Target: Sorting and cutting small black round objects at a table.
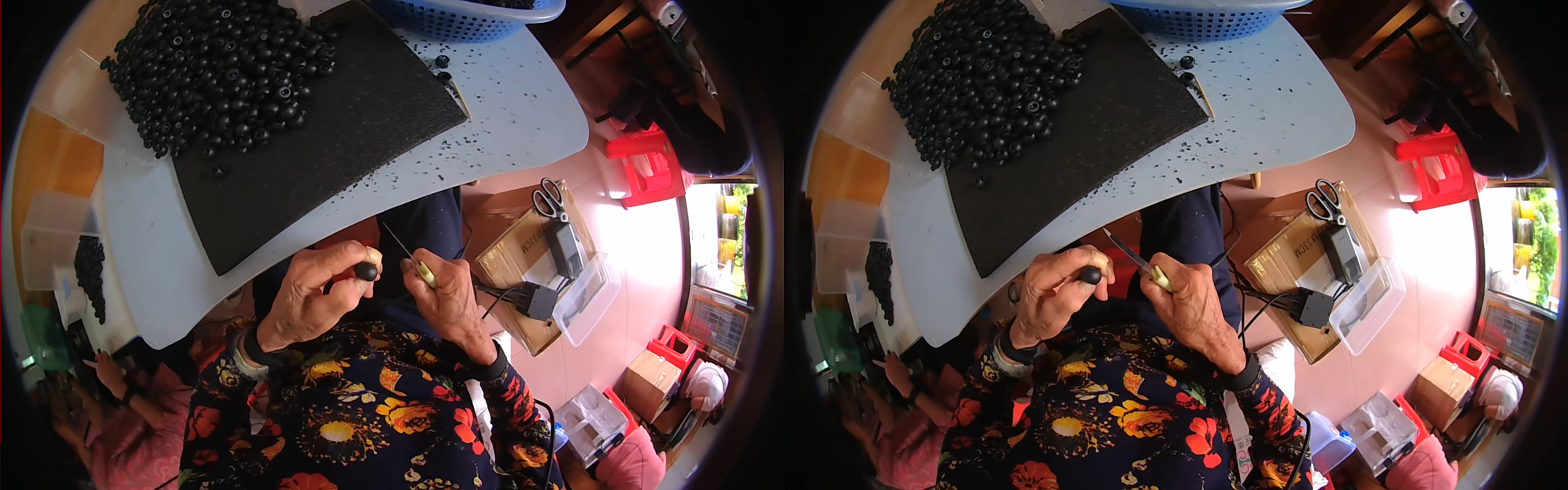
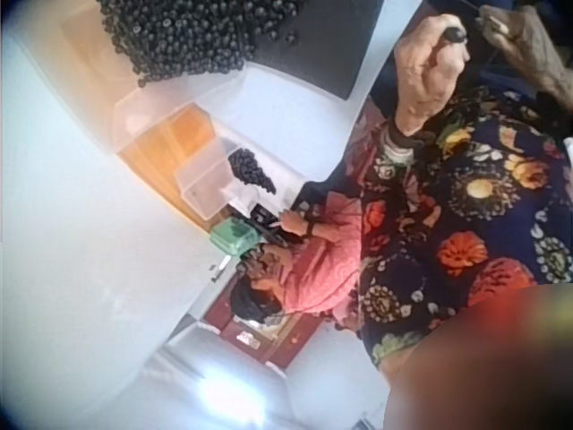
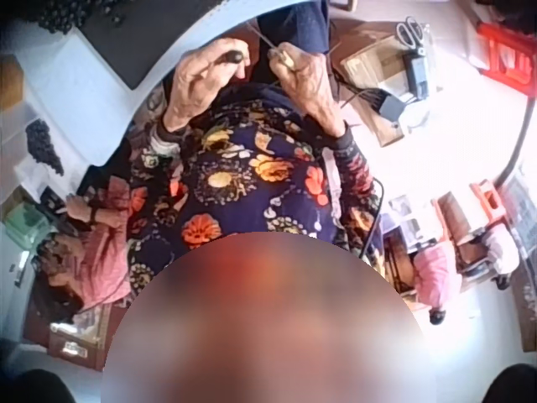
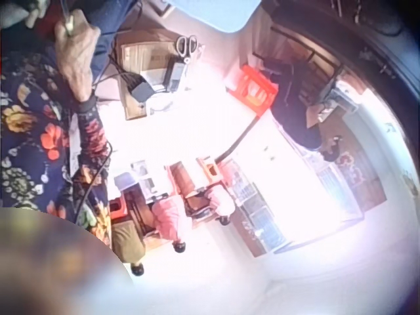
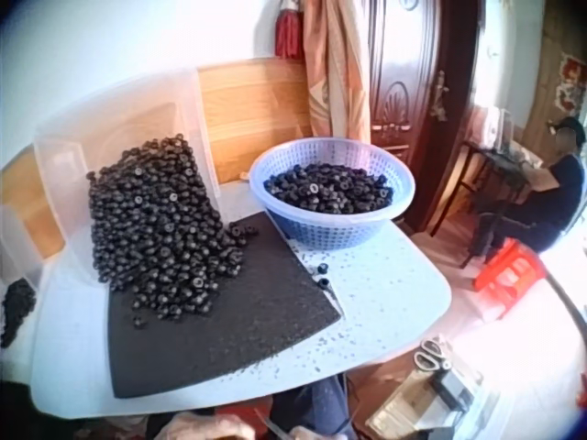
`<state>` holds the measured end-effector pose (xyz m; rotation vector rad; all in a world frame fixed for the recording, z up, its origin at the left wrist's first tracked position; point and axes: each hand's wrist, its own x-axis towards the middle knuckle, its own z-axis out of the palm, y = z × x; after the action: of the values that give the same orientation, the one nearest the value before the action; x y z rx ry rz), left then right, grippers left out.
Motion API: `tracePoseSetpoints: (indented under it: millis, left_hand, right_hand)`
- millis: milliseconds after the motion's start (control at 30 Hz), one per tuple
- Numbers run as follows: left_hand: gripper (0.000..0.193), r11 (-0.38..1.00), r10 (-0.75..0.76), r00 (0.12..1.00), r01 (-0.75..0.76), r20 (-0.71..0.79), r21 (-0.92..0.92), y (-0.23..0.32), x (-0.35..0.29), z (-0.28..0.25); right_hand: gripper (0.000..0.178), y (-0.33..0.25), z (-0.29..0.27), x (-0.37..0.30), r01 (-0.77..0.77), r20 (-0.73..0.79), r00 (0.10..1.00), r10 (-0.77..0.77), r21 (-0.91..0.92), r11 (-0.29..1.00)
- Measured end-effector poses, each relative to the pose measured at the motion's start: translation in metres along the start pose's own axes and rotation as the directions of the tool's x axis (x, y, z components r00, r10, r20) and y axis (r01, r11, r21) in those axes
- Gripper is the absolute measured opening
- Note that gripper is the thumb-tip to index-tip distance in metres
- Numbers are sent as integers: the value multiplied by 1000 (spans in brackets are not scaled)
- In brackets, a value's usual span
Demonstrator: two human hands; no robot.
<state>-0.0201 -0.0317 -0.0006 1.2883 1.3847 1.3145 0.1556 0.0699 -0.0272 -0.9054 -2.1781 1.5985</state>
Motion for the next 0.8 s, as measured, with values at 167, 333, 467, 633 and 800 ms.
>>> tracePoseSetpoints:
  millis: [167,333,467,633,800]
  left_hand:
    - [21,999,-5,1000,5,-7,48,-1,-4,-4]
    - [22,998,8,1000,-6,-29,59,-8,-5,-4]
    - [23,997,15,999,-11,-42,78,-7,-7,-5]
    - [23,1000,-26,998,26,-50,-11,-10,-13,-1]
    - [24,999,-38,996,36,-78,-28,-12,-16,1]
  right_hand:
    - [12,-10,5,0,59,15,998,-59,26,998]
    - [16,-16,9,0,155,72,985,-155,11,988]
    - [18,-18,13,0,195,72,979,-190,-56,979]
    - [19,-21,16,-1,203,65,978,-199,-66,977]
    - [20,-21,15,-4,190,55,981,-186,-76,979]
